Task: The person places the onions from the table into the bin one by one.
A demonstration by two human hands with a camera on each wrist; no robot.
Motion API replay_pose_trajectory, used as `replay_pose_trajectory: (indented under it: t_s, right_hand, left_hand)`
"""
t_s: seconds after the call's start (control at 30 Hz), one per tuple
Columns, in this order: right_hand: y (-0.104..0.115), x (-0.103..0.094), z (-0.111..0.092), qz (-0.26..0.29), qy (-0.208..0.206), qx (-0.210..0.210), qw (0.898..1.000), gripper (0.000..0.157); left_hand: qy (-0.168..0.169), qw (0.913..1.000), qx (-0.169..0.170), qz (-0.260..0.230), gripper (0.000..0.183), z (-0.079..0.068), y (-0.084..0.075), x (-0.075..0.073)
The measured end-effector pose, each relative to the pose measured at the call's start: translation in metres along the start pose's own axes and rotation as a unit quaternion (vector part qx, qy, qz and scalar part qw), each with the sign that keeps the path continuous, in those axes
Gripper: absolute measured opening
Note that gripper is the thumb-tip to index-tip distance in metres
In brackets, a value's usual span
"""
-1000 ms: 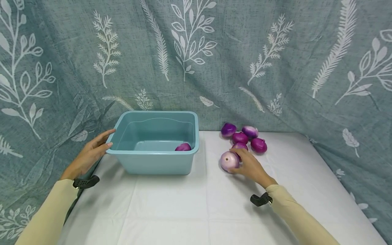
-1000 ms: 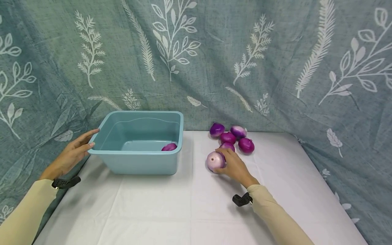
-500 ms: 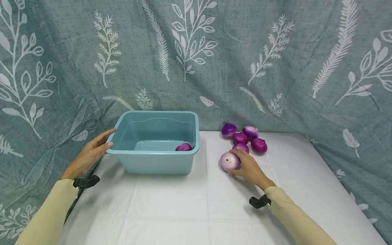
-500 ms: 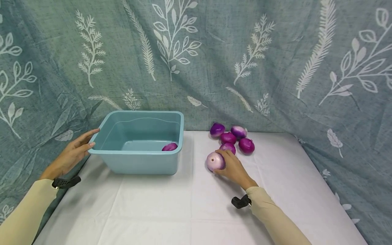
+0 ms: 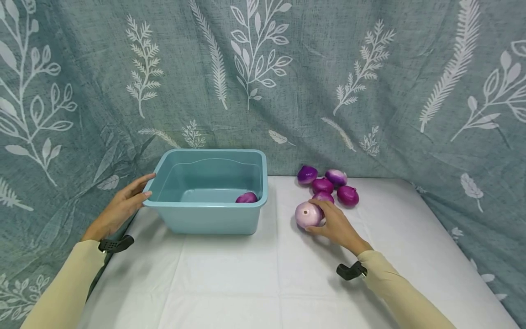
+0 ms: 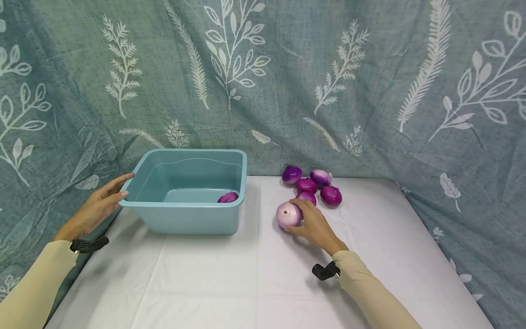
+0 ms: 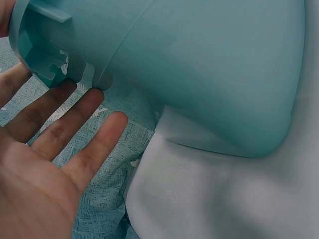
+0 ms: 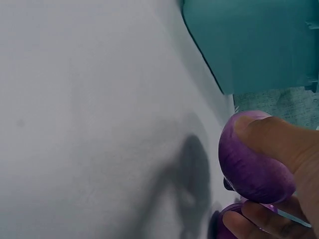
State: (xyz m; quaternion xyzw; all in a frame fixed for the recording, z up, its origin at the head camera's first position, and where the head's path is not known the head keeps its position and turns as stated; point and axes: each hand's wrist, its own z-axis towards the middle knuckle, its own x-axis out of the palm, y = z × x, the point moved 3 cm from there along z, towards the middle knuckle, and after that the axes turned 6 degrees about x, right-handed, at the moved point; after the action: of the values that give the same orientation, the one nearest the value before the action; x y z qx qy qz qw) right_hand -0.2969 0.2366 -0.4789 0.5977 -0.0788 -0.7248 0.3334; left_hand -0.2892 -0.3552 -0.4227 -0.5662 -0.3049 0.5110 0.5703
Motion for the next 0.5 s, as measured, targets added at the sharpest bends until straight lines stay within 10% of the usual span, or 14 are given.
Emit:
replay_pose_trajectory:
  t_s: [0.5]
  right_hand:
    - [0.026,-0.027,0.010,0.035,-0.047,-0.045,0.997,0.080]
  left_hand:
    - [0.002,0.9998,-0.011,0.015,0.059,0.003,-0.001,0.000]
